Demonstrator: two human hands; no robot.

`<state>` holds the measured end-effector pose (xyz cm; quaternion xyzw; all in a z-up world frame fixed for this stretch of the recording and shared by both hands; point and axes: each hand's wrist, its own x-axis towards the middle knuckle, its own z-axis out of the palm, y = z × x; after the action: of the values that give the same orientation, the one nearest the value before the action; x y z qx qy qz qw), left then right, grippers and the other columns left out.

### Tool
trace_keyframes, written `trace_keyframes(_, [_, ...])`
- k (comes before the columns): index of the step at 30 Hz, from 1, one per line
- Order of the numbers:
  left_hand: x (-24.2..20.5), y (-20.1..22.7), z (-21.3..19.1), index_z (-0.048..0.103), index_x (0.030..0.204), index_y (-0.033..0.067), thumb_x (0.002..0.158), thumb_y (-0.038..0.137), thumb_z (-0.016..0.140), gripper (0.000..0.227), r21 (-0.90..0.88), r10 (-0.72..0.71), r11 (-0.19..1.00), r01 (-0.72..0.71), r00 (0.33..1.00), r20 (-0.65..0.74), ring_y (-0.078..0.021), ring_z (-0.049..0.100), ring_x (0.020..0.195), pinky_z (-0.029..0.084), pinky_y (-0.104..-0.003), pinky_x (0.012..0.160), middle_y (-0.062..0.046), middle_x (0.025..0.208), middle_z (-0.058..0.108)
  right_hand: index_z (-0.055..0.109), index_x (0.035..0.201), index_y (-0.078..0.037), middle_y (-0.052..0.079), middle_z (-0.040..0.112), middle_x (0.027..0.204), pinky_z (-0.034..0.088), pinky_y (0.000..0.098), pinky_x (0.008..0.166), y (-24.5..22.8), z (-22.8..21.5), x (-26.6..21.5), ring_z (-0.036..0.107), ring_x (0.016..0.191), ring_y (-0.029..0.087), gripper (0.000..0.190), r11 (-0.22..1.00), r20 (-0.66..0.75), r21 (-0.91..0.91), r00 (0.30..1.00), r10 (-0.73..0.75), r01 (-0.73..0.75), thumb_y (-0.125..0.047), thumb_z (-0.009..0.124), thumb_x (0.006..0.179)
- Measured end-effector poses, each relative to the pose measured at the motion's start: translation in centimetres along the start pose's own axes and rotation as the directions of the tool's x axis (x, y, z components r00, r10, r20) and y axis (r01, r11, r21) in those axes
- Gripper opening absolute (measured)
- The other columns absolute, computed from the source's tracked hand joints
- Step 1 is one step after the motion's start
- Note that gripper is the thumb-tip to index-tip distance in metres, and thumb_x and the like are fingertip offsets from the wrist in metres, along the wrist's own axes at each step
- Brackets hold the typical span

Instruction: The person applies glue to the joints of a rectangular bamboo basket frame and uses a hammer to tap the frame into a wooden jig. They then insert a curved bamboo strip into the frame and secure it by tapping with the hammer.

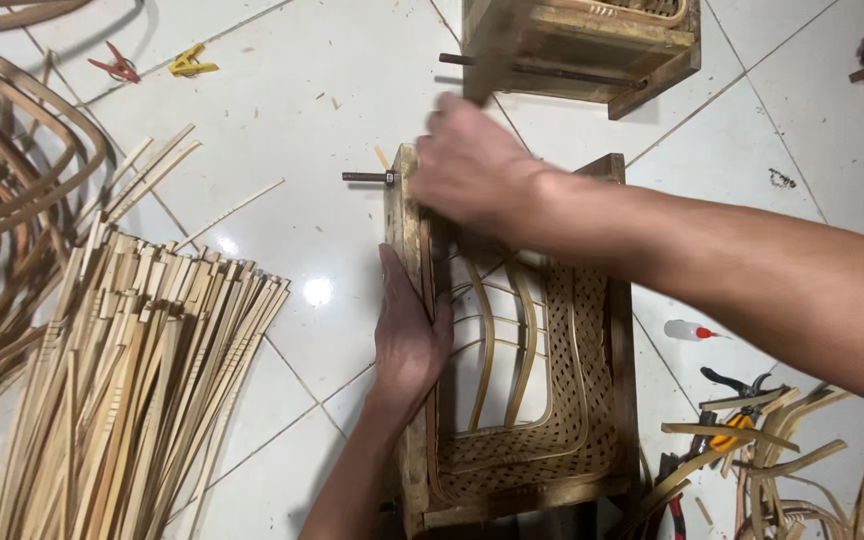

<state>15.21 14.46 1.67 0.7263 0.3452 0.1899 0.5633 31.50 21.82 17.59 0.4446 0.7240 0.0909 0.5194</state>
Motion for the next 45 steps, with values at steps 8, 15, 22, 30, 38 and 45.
trace_keyframes(8, [0.1, -2.2, 1.7, 0.01, 0.153, -0.019, 0.09, 0.009, 0.059, 0.084, 0.172, 0.117, 0.979, -0.107, 0.992, -0.046, -0.0523, 0.029, 0.147, 0.027, -0.05, 0.123, -0.043, 0.157, 0.022, 0.08, 0.098, -0.018, 0.002, 0.078, 0.097, 0.036, 0.0348, 0.099, -0.1, -3.9, 8.9, 0.069, 0.085, 0.02, 0.014, 0.992, 0.102, 0.111, 0.992, -0.073, 0.062, -0.028, 0.07, 0.093])
trace_keyframes(15, [0.3, -1.3, 1.1, 0.007, 0.152, -0.0186, 0.091, 0.007, 0.059, 0.084, 0.138, 0.0, 0.99, -0.004, 0.999, 0.033, -0.053, 0.026, 0.146, 0.024, -0.051, 0.12, -0.044, 0.155, 0.02, 0.079, 0.104, -0.016, 0.003, 0.078, 0.107, 0.039, 0.0345, 0.1, 2.0, -0.7, 10.8, 0.068, 0.099, 0.018, 0.024, 0.975, 0.074, 0.221, 0.997, -0.031, 0.014, -0.032, 0.078, 0.088])
trace_keyframes(22, [0.1, -0.1, 0.4, 0.007, 0.155, -0.0124, 0.094, 0.008, 0.056, 0.081, 0.171, 0.103, 0.981, -0.095, 0.994, -0.034, -0.0535, 0.045, 0.135, 0.04, -0.05, 0.116, -0.043, 0.151, 0.034, 0.079, 0.097, -0.016, 0.004, 0.078, 0.102, 0.04, 0.0373, 0.097, 1.3, 0.3, 12.6, 0.068, 0.098, 0.022, 0.015, 0.96, -0.083, 0.277, 0.994, 0.074, -0.048, -0.025, 0.077, 0.085])
trace_keyframes(30, [0.2, 3.0, -1.3, 0.01, 0.162, -0.0028, 0.089, 0.004, 0.054, 0.085, 0.094, 0.039, 0.995, -0.039, 0.999, 0.001, -0.0504, 0.062, 0.115, 0.052, -0.054, 0.098, -0.038, 0.141, 0.051, 0.074, 0.122, -0.003, 0.017, 0.072, 0.116, 0.049, 0.0434, 0.1, 1.4, 12.6, -5.7, 0.064, 0.115, 0.029, 0.031, 0.787, -0.616, 0.606, 0.556, 0.558, -0.118, -0.023, 0.073, 0.098])
trace_keyframes(38, [-2.7, 2.0, -0.6, -0.001, 0.155, -0.0146, 0.092, 0.036, 0.076, 0.111, 0.262, 0.018, 0.965, -0.017, 1.0, 0.0, -0.05, 0.02, 0.152, 0.02, -0.053, 0.124, -0.042, 0.161, 0.012, 0.062, 0.111, -0.013, 0.013, 0.062, 0.062, 0.051, 0.0396, 0.039, -22.1, 23.7, -25.4, 0.054, 0.043, 0.022, 0.024, -0.54, 0.797, 0.586, 0.551, 0.247, -0.605, -0.017, 0.039, 0.106])
trace_keyframes(45, [-12.3, 3.4, -0.1, -0.002, 0.162, -0.0007, 0.088, 0.036, 0.071, 0.11, 0.274, -0.418, 0.876, 0.397, 0.908, 0.021, -0.0462, 0.058, 0.121, 0.038, -0.046, 0.113, -0.034, 0.162, 0.023, 0.063, 0.104, -0.003, 0.018, 0.066, 0.082, 0.053, 0.0451, 0.071, -35.2, 31.4, -24.5, 0.061, 0.076, 0.029, 0.033, -0.398, 0.542, 0.838, 0.658, 0.522, -0.374, -0.033, 0.048, 0.106])
